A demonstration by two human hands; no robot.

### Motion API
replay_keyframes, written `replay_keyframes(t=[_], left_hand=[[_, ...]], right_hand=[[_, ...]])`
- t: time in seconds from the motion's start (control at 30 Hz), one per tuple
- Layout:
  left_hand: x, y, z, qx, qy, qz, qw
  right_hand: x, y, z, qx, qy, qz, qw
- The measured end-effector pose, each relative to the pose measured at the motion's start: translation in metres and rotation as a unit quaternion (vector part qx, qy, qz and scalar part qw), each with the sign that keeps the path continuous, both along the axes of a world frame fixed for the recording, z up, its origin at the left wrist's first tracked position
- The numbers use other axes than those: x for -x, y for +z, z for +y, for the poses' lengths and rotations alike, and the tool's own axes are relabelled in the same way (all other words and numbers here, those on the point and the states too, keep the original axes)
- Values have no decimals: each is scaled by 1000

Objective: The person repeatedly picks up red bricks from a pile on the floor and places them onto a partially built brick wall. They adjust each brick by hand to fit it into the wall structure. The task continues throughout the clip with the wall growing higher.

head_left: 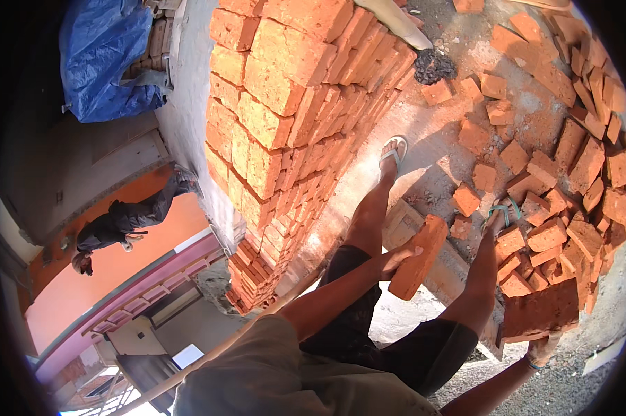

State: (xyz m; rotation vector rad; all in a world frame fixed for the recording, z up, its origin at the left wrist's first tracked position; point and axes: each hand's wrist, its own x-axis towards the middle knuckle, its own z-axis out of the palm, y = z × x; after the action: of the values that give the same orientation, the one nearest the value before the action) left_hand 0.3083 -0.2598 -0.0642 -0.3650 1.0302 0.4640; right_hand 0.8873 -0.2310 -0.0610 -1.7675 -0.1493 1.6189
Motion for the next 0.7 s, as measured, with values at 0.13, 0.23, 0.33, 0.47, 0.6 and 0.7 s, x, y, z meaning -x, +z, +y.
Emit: replay_keyframes(t=[0.13, 0.23, 0.33, 0.47, 0.6, 0.7], left_hand=[[35, 41, -14, -60, 88, -5, 994], [85, 69, -35, -150, 203, -55, 966], [146, 96, -63, -176, 361, -164, 901], [228, 121, -124, -220, 495, -143, 828], [261, 148, -210, -195, 660, -60, 723], [258, 160, -259, -158, 777, 39, 608]], right_hand=[[181, 55, 107, -61, 204, -89, 973], [340, 80, 176, -156, 315, -115, 929], [506, 114, 204, -233, 391, -132, 881], [699, 147, 194, -317, 511, -148, 785], [822, 158, 152, -408, 617, -271, 616], [884, 173, 114, -473, 673, -225, 522]])
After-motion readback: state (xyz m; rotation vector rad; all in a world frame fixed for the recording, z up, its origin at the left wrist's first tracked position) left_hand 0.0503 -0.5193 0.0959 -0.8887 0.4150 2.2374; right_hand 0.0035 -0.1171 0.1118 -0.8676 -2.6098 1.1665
